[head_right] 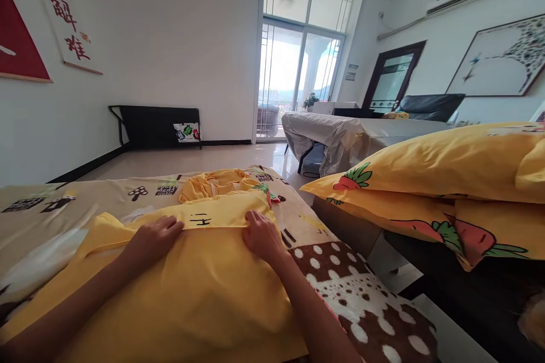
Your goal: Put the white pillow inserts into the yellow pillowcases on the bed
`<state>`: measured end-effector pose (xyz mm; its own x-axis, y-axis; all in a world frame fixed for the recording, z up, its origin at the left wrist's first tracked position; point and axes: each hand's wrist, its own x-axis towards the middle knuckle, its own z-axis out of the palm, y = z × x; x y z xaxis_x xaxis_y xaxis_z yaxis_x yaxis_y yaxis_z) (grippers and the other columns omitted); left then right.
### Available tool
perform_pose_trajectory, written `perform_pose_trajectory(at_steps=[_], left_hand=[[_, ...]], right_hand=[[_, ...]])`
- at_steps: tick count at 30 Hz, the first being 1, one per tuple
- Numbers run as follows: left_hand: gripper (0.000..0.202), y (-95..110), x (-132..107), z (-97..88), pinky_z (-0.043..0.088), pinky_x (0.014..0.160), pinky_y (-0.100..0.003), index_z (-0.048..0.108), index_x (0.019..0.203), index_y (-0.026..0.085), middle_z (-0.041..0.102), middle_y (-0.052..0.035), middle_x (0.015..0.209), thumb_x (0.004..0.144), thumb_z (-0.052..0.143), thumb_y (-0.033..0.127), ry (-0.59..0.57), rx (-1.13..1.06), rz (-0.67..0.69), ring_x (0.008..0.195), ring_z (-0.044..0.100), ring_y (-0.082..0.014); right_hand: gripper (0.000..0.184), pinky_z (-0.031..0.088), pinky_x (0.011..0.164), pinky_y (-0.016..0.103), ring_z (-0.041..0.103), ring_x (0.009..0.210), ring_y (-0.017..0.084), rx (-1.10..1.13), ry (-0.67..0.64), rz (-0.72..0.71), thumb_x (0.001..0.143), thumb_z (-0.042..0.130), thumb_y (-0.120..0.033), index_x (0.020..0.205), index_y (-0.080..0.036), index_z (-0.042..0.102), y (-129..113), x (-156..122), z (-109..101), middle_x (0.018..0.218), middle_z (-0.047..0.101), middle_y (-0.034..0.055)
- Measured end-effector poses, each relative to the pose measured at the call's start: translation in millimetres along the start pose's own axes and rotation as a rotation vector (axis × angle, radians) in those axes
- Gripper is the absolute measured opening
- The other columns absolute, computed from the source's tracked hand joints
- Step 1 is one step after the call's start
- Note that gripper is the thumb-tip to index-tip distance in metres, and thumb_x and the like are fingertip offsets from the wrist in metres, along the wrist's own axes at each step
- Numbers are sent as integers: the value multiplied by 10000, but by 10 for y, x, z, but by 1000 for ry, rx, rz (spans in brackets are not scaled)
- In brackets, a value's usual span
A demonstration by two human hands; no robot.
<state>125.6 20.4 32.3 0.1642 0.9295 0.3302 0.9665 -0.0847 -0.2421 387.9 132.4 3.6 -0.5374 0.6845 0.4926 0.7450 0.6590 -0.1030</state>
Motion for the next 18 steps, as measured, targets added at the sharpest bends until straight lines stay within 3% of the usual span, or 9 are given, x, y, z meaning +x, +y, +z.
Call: perform_pose_trajectory(at_steps=[2,5,8,12,15,18], left_hand=[[285,-28,-53,18,438,645,-309,607,891,173,620,-99,845,885,328,114,-3,30,31,798,583,-226],[311,-214,-222,96,447,719,-361,617,919,165,633,-115,885,872,318,93,-10,10,16,816,585,-243],[344,-548,-499,268,436,797,-396,631,952,161,654,-130,965,859,306,98,-39,-32,-112,894,593,-261],[379,-1008,-852,464,440,776,-402,635,997,160,676,-134,1001,829,297,122,-201,-97,-303,921,621,-282],[397,-1249,-957,351,444,747,-404,613,1038,143,686,-135,974,830,274,138,-269,-63,-364,864,638,-291],[334,-1361,-953,89,434,786,-421,592,1000,150,676,-127,979,835,304,182,-108,39,-396,902,612,-302]], right_hand=[[322,388,761,242,569,893,152,74,-45,-39,784,456,-104,1091,-175,523,55,-6,116,1037,627,44],[219,377,821,271,559,961,179,-88,-80,-15,832,451,-136,997,-189,585,180,-27,222,1024,630,56],[170,386,768,282,580,902,188,-240,-126,20,880,448,-201,885,-191,618,257,-29,277,936,647,60],[193,386,733,281,582,886,188,-268,-142,-33,886,441,-152,894,-176,632,201,63,254,943,651,83],[236,378,728,299,566,906,209,-284,-120,-72,891,405,-98,938,-158,627,160,211,103,979,635,113],[301,371,748,318,543,942,228,-323,3,-98,923,327,-86,976,-146,617,206,305,-20,993,616,136]])
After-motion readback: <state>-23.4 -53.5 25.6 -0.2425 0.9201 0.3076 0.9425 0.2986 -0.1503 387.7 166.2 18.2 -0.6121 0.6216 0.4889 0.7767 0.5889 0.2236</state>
